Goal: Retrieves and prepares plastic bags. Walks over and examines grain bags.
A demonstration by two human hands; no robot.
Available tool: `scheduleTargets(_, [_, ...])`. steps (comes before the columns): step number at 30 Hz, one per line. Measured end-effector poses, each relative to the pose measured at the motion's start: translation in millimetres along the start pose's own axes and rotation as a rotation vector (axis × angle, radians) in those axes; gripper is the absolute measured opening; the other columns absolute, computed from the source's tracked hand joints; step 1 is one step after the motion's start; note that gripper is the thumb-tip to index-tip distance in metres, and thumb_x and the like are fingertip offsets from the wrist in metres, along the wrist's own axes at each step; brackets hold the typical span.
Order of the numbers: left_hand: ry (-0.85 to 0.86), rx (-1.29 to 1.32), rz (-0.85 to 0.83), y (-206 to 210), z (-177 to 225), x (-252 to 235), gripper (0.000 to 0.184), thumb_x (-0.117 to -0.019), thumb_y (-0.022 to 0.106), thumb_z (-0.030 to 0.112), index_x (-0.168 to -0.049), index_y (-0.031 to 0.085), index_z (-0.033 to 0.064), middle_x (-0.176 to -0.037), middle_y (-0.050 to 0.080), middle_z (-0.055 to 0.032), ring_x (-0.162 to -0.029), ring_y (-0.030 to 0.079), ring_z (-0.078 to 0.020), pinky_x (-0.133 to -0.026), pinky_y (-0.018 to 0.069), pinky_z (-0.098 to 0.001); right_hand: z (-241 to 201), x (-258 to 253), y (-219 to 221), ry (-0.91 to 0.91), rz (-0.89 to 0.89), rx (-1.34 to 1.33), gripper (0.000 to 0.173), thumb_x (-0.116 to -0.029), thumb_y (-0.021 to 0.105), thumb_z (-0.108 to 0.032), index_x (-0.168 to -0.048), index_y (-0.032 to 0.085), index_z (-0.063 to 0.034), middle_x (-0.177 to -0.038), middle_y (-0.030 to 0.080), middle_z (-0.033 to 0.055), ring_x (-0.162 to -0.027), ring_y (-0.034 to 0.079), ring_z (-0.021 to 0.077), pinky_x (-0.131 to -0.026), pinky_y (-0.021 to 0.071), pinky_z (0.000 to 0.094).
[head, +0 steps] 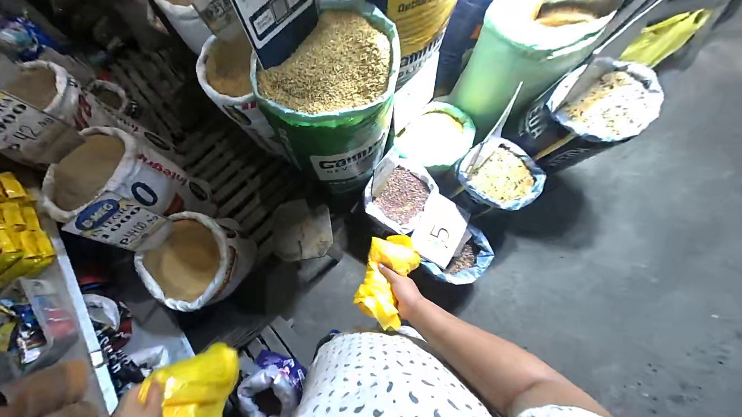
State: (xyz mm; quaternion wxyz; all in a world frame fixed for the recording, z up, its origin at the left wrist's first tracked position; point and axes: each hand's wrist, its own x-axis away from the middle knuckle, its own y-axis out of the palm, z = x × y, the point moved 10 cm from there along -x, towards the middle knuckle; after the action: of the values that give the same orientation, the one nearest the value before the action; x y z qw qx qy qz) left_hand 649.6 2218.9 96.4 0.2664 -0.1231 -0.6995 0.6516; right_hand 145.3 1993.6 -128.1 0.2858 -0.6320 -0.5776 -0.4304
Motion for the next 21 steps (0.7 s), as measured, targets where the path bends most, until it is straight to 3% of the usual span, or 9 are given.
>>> scheduleTargets(4, [0.357,0.082,0.026,-15,173,10,0.036,-0.1034,0.060,0.028,-0.114,0.070,-0.0058,-0.106,0.070,-0.0327,-0.103,0.067,-0.0519,-0.091,0.0484,-0.0715,-21,-6,-52,-0.015,0.087,-0.171,0.053,-0.1029,0.059,-0.044,-0.136,0.055,-0.0031,-0.112,0.069,0.0162,-0.098,0.071,0.0247,-0.084,0.0598,0.0453])
scheduleTargets(7, [0.655,0.086,-0.001,-13,303,20,0.034,-0.1031,0.061,0.027,-0.112,0.071,-0.0037,-0.104,0.072,-0.0270,-0.100,0.070,-0.0452,-0.089,0.0516,-0.0667,-39,-1,-92,-0.046,0.165,-0.317,0.050,-0.1056,0.054,-0.043,-0.138,0.053,-0.0042,-0.111,0.069,0.0151,-0.096,0.070,0.0232,-0.083,0.0599,0.0435])
scheduleTargets(13, [1.279,-0.016,-0.125,24,536,45,0.031,-0.1010,0.063,0.027,-0.109,0.073,-0.0011,-0.103,0.074,-0.0206,-0.100,0.072,-0.0376,-0.090,0.0556,-0.0580,-38,1,-173,-0.182,0.391,-0.787,0.039,-0.1101,0.043,-0.037,-0.132,0.053,-0.0064,-0.101,0.068,0.0092,-0.088,0.070,0.0164,-0.076,0.0608,0.0368])
scheduleTargets(18, [1.602,-0.318,-0.346,101,694,83,0.028,-0.0994,0.066,0.028,-0.110,0.070,0.0026,-0.104,0.072,-0.0202,-0.101,0.071,-0.0389,-0.087,0.0550,-0.0606,-18,37,-209,-0.319,0.705,-1.040,0.042,-0.1113,0.035,-0.041,-0.131,0.053,-0.0087,-0.098,0.069,0.0047,-0.085,0.070,0.0126,-0.073,0.0610,0.0347])
scheduleTargets(21, [1.790,-0.481,-0.435,146,753,110,0.029,-0.1009,0.064,0.030,-0.115,0.069,0.0056,-0.109,0.071,-0.0203,-0.102,0.070,-0.0400,-0.086,0.0552,-0.0615,8,67,-200,-0.332,0.934,-1.231,0.042,-0.1106,0.037,-0.043,-0.132,0.054,-0.0106,-0.101,0.068,0.0028,-0.088,0.069,0.0109,-0.074,0.0605,0.0338])
